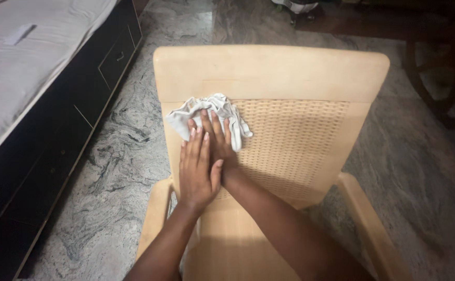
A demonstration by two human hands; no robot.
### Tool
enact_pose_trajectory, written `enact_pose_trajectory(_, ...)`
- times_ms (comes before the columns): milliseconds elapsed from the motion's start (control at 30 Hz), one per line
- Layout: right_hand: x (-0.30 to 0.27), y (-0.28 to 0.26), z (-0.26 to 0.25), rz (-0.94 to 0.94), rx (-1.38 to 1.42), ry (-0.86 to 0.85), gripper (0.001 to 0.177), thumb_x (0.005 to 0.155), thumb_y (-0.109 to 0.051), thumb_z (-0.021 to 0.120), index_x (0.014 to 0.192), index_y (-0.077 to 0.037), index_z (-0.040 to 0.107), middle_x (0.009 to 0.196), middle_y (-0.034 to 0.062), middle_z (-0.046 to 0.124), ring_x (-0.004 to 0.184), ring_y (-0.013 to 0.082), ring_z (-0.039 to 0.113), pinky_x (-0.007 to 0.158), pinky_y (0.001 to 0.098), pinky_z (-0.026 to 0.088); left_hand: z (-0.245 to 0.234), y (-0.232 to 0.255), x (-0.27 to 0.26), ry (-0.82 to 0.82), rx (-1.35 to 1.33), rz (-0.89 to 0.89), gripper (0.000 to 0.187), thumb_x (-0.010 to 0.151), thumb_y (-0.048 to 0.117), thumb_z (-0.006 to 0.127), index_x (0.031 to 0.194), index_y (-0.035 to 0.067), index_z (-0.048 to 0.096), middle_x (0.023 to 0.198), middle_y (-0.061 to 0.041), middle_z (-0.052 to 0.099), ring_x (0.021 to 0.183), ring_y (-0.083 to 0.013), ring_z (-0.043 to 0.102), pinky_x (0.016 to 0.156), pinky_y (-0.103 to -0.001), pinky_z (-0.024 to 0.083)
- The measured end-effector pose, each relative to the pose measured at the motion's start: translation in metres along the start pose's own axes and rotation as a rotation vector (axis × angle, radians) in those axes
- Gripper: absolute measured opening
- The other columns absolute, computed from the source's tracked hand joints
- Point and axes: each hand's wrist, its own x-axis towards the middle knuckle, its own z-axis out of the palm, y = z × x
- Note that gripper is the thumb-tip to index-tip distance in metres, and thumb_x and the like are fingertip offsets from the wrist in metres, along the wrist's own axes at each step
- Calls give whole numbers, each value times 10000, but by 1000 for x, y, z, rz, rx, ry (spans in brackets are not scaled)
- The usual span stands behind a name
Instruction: The person wipes a beige plastic chair with a white cloth. They clean the seat, armrests, and the woven backrest in a bedroom setting.
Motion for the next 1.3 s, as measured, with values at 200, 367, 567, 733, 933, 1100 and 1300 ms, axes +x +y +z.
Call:
enact_pose_trajectory(200,-104,45,14,-284,-17,-398,563,1029,-415,489,1495,-100,473,1548,165,491,1455,310,427,1228,573,264,9,8,7,-231,41,47,606,1018,280,553,1554,33,414,1649,-208,330,1540,-372,288,1253,-534,212)
enact_pose_trajectory(367,-206,146,2,-461,12,-13,497,1086,-339,533,1533,-121,537,1439,60,600,1317,256,549,1156,474,375,10,13,10,-339,46,95,559,1030,266,522,1534,37,442,1643,-192,338,1545,-333,284,1263,-497,211)
enact_pose_trajectory(567,-246,156,-34,201,-241,-512,585,1020,-427,476,1517,-123,421,1488,191,497,1371,337,453,1171,534,350,3,14,7,-262,-49,65,414,1019,211,544,1391,39,596,1562,-156,479,1428,-348,466,1180,-495,365)
enact_pose_trajectory(733,-249,29,18,700,-532,-528,742,1008,-522,412,1550,-25,311,1538,302,385,1435,442,434,1181,498,345,6,14,1,-376,-207,-233,306,993,244,571,1232,114,712,1192,-113,741,1014,-317,721,870,-432,575)
enact_pose_trajectory(933,-226,-112,38,417,158,-298,631,987,-384,489,1503,-28,416,1483,282,459,1396,447,449,1168,558,317,20,2,-7,-523,-225,-189,273,946,219,586,1136,149,769,1062,-150,760,925,-347,722,833,-455,567)
enact_pose_trajectory(1100,-222,-116,38,191,362,-276,550,970,-269,554,1464,-31,503,1437,265,520,1363,451,462,1156,607,294,19,-4,-11,-597,-138,-246,275,941,238,586,1140,162,760,1043,-155,754,920,-349,718,834,-461,566)
enact_pose_trajectory(1300,-310,6,2,222,226,-172,507,969,-274,576,1422,-46,573,1423,187,570,1340,398,488,1161,607,287,19,-4,-16,-608,-128,-204,285,916,216,590,1138,179,765,1070,-148,753,932,-349,715,845,-458,562)
